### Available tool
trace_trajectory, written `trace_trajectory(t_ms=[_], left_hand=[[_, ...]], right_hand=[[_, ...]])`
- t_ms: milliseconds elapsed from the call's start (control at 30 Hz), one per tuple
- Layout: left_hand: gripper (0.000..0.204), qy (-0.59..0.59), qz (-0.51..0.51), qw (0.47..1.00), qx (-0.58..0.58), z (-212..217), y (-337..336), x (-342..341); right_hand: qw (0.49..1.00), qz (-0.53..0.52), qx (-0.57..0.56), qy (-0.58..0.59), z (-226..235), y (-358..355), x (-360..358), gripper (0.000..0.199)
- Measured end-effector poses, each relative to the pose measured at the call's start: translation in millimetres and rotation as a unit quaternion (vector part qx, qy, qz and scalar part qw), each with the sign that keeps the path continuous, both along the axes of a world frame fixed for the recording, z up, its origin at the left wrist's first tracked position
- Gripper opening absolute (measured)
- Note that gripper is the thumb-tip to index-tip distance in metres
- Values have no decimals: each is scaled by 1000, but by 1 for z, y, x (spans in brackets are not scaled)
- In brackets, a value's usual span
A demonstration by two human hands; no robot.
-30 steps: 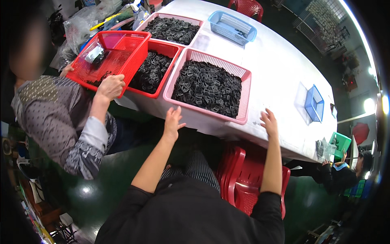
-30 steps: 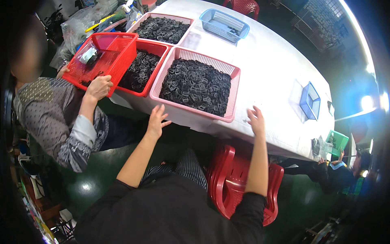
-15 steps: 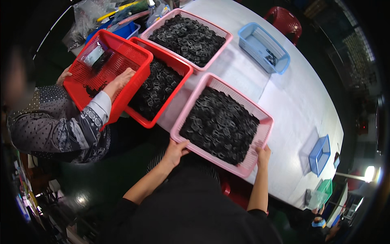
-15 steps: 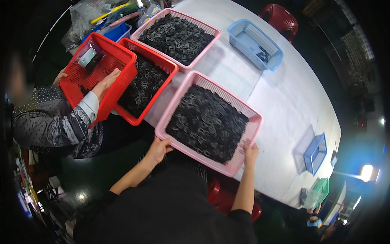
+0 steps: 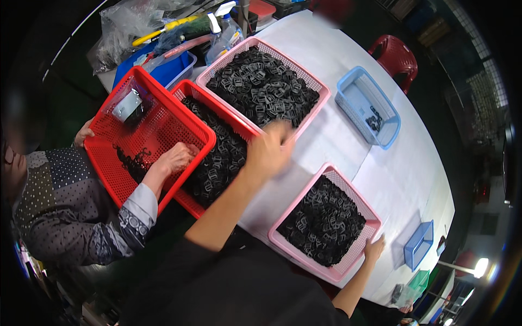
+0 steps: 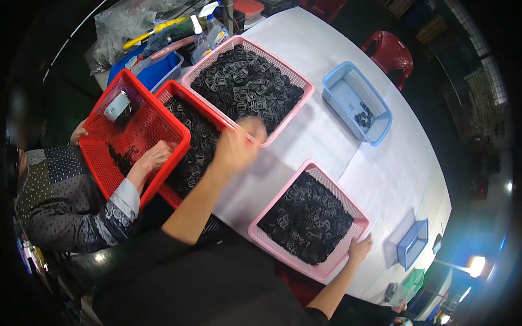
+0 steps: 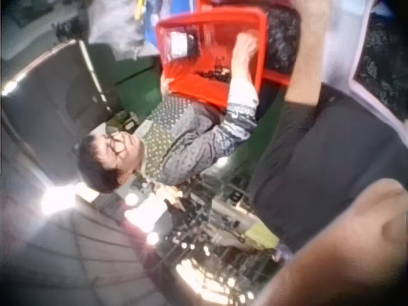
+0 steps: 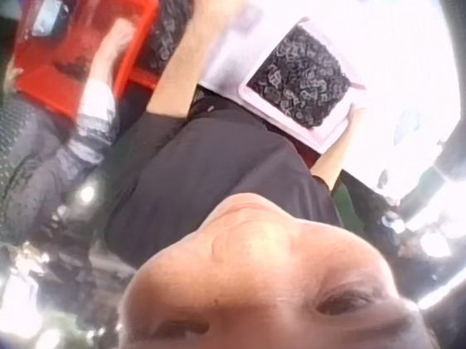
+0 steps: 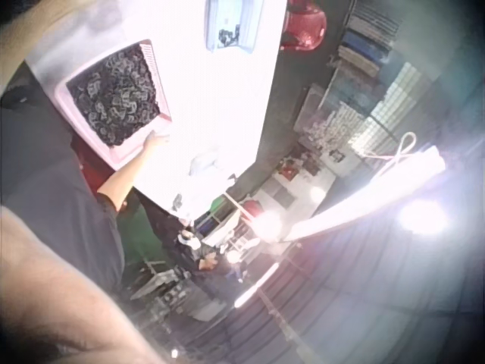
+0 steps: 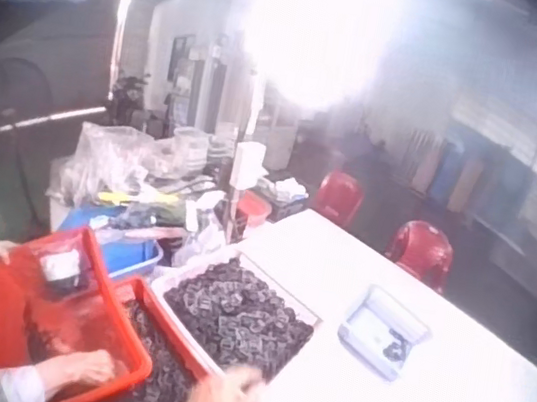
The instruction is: The person picks up a basket of small black plastic parts, pours them into a clear plastic bag, and ties the bag closed. The person then places the sealed bag into a larger bin and moves a pink tray of similar parts across a warehouse floor to a weighing station.
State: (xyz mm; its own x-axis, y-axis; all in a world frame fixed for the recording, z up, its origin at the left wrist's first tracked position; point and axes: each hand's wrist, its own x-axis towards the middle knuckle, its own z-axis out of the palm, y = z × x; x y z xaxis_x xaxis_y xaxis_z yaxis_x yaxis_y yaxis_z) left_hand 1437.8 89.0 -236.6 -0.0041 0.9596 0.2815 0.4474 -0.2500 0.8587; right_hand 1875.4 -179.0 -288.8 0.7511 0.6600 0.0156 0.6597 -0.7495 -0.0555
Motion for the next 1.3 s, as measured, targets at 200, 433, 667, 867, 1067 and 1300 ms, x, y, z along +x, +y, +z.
trace_trajectory(t_ms=[200,433,667,867,1067,1300], left_hand=[[67,112,524,843,-54,-19,198,-88],[58,315,302,822,-366,-104,235,-158],[26,212,299,917,-153,-124,211,-192],[24,190,304,922,-143,-112,206,-184],[21,129,300,928,-178,-106,203,-177],[21,129,274,942,-146,-109,201,-165]], right_hand=[[908,211,224,285,19,245,-160,54],[886,176,33,428,-32,360,-260,73],[784,128,343,501,-91,358,-274,29],[742,103,370,550,-74,357,-271,34],[730,141,400,537,-49,355,-260,36],[759,145,414,482,-28,337,-244,35]])
